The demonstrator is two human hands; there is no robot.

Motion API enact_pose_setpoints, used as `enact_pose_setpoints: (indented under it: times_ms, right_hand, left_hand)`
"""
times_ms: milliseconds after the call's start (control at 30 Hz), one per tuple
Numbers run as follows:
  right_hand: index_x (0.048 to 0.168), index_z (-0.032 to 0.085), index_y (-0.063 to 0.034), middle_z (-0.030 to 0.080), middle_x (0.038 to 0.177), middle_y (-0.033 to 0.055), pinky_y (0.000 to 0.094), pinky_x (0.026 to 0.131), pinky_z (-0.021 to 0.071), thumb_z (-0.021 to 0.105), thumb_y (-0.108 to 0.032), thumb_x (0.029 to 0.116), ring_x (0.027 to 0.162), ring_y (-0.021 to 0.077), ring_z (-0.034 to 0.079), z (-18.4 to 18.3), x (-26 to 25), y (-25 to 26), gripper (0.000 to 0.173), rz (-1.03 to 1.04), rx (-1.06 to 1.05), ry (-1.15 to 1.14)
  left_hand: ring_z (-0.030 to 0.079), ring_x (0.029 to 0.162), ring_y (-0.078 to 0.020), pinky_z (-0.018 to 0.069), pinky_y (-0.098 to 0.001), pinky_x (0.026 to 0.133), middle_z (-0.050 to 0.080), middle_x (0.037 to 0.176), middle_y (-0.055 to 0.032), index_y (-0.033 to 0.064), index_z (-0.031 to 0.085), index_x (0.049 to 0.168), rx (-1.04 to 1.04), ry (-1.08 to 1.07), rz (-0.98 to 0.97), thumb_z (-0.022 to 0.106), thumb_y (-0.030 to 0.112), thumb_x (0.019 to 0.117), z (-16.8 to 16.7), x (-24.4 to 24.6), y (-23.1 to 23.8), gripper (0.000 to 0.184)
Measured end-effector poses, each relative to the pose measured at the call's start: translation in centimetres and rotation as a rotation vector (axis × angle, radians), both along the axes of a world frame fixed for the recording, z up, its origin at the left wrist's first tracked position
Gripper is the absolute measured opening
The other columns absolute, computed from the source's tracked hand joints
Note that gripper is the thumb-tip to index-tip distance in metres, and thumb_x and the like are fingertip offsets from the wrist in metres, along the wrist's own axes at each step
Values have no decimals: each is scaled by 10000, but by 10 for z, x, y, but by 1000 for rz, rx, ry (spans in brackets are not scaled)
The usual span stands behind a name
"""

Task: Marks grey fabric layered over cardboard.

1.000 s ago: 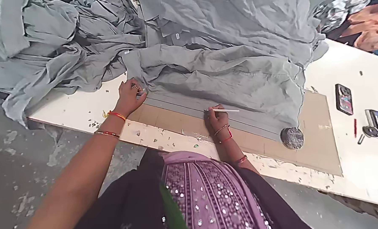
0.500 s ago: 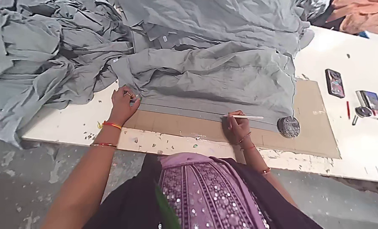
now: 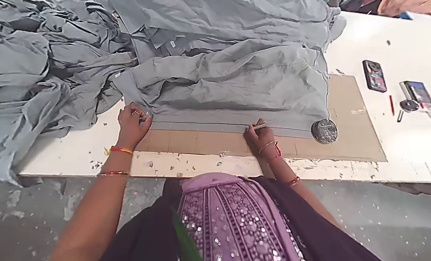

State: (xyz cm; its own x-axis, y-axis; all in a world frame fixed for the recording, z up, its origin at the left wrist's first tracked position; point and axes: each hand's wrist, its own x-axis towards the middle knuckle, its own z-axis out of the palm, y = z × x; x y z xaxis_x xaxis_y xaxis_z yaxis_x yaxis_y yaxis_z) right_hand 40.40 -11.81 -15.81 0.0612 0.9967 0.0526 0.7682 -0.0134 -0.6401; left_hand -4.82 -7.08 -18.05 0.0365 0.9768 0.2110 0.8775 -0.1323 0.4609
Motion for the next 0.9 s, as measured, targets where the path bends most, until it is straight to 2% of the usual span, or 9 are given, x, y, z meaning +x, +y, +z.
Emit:
enact_pose_setpoints:
  times_ms: [100,133,200,400,533,600,733,833,900]
  right_hand:
    - [823,522,5,439,597,-2,275,548,398,599,-148,1000,523,83,440,-4,10,21,246,-107,-13,272]
    - [869,501,-20,445,593,-42,211,512,404,570,-130,1021,489,23,433,-8,13,23,200,-123,4,397]
    - [975,527,23,519,632,-20,197,505,435,564,-94,1032,488,12,468,-12,13,23,135,-116,21,512]
    - [992,573,60,626,742,63,243,565,513,627,-75,990,564,63,572,-14,12,24,146,-45,28,380]
    - [942,579,90,566,711,167,474,629,468,635,-176,993,640,292,583,-9,2,26,277,-64,56,82]
    - [943,589,92,556,710,188,520,650,466,637,-221,1011,661,332,580,-5,-1,27,323,-121,34,87]
    - [913,569,-57,530,654,-66,211,539,441,573,-177,1034,542,2,474,-8,28,16,171,-232,154,580]
    - [982,557,-54,611,734,-95,161,590,481,570,-59,978,607,-46,549,-9,78,-8,14,-171,160,601]
    - [1015,563,-30,635,764,-87,162,610,497,576,-34,962,624,-46,569,-13,101,-22,55,-132,110,549]
  left_hand:
    - [464,1259,-590,316,-726,1052,503,1302,-397,-147,624,971,27,-2,-4,651,200,926,-1,0,2,352]
    - [460,1260,-592,313,-726,1055,496,1308,-399,-150,622,970,24,-6,-5,649,198,928,-2,1,1,352]
    - [459,1260,-595,315,-728,1054,490,1317,-400,-149,621,975,27,-7,-5,648,195,927,-3,-1,1,348]
    - [468,1247,-604,333,-732,1037,497,1305,-412,-160,620,952,38,2,-18,617,247,933,-4,-2,2,407]
    - [484,1216,-602,344,-733,1016,503,1287,-408,-152,616,954,46,6,-21,611,263,936,-4,-2,2,415]
    - [490,1214,-595,347,-728,1018,506,1289,-403,-149,620,954,50,5,-21,611,265,935,-5,-2,2,415]
    - [474,1242,-591,336,-720,1043,497,1307,-404,-151,624,975,29,-12,-5,613,277,943,-4,-2,0,429]
    - [465,1241,-615,313,-731,1051,496,1299,-419,-163,617,982,44,-5,-22,576,305,950,-5,-2,1,470]
    - [466,1238,-626,308,-727,1062,504,1289,-429,-171,616,985,54,-7,-35,559,324,950,-7,-1,1,500]
